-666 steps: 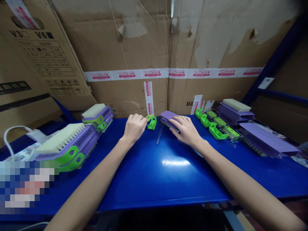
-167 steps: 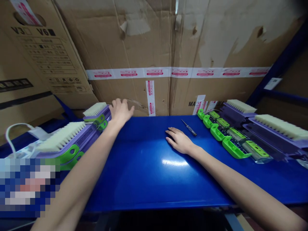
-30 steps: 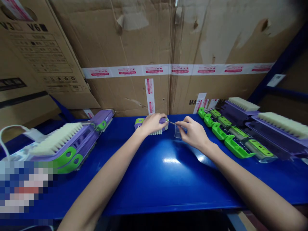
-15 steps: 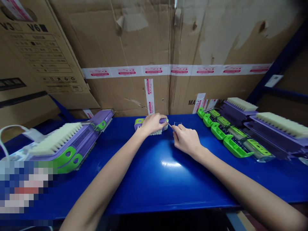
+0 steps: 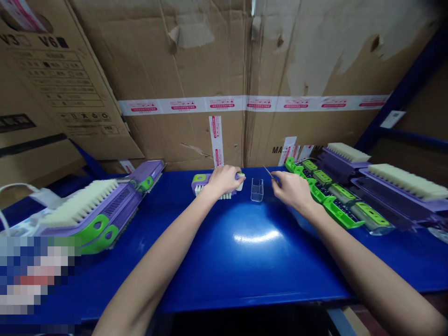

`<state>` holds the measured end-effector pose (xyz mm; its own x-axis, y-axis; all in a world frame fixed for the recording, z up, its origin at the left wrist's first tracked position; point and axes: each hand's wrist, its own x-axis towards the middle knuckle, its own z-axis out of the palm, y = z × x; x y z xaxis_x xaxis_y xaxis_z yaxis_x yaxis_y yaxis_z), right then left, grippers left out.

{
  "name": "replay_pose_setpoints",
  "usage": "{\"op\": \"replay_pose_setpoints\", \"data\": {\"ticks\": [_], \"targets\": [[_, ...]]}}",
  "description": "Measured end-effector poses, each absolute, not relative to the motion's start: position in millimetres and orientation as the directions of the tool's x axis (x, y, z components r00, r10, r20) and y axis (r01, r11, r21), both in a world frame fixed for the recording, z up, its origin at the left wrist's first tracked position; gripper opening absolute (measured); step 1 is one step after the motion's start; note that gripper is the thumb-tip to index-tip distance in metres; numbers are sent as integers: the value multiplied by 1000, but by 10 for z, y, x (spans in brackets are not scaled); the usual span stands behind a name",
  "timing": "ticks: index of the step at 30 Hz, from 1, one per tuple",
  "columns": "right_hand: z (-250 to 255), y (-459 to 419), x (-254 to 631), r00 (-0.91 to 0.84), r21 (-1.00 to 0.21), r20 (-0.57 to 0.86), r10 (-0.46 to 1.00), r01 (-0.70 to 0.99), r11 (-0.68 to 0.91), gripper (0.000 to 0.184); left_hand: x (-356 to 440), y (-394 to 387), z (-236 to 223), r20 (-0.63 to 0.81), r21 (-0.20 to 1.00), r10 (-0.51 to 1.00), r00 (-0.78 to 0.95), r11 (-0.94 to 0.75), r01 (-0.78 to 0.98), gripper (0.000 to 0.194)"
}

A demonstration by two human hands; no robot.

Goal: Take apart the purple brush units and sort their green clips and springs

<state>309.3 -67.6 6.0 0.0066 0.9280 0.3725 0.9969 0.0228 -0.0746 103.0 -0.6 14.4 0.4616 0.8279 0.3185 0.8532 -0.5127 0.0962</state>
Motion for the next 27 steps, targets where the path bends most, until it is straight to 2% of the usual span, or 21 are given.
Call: {"op": "replay_pose_setpoints", "data": {"ticks": [3, 7, 10, 12, 15, 19, 21, 23, 25, 27], "targets": [[13, -591, 3174, 115, -43, 241, 964, 993, -108, 36, 1052, 4, 173, 321, 58, 828, 460, -501, 863, 37], [-60, -552, 3201, 143, -6, 140, 980, 990, -144, 38, 1078, 14, 193, 332, 52, 820, 466, -509, 859, 33], [-89, -552, 3192, 135, 13, 151, 979, 990, -139, 34, 1099, 16, 192, 338, 97, 816, 469, -526, 845, 31], [-91, -561, 3168, 128, -2, 232, 964, 991, -131, 36, 1112, 12, 199, 389, 140, 799, 458, -542, 828, 30], [-85, -584, 3098, 70, -95, 455, 888, 995, -30, 42, 1134, -12, 232, 537, 218, 749, 389, -568, 793, 27], [-93, -613, 2943, -40, -270, 654, 755, 921, 282, 49, 1186, -91, 274, 606, 363, 720, 338, -628, 688, 23], [-100, -620, 2859, -51, -388, 682, 729, 820, 421, 51, 1225, -151, 279, 588, 424, 715, 378, -671, 608, 22], [-98, -623, 2791, -14, -527, 671, 742, 695, 489, 51, 1263, -212, 277, 568, 455, 711, 414, -691, 562, 21], [-86, -623, 2755, 30, -630, 636, 771, 597, 497, 52, 1279, -262, 275, 562, 442, 705, 432, -698, 563, 20], [-66, -619, 2755, 56, -666, 609, 792, 578, 472, 49, 1250, -292, 276, 573, 385, 692, 438, -700, 602, 22]]}}
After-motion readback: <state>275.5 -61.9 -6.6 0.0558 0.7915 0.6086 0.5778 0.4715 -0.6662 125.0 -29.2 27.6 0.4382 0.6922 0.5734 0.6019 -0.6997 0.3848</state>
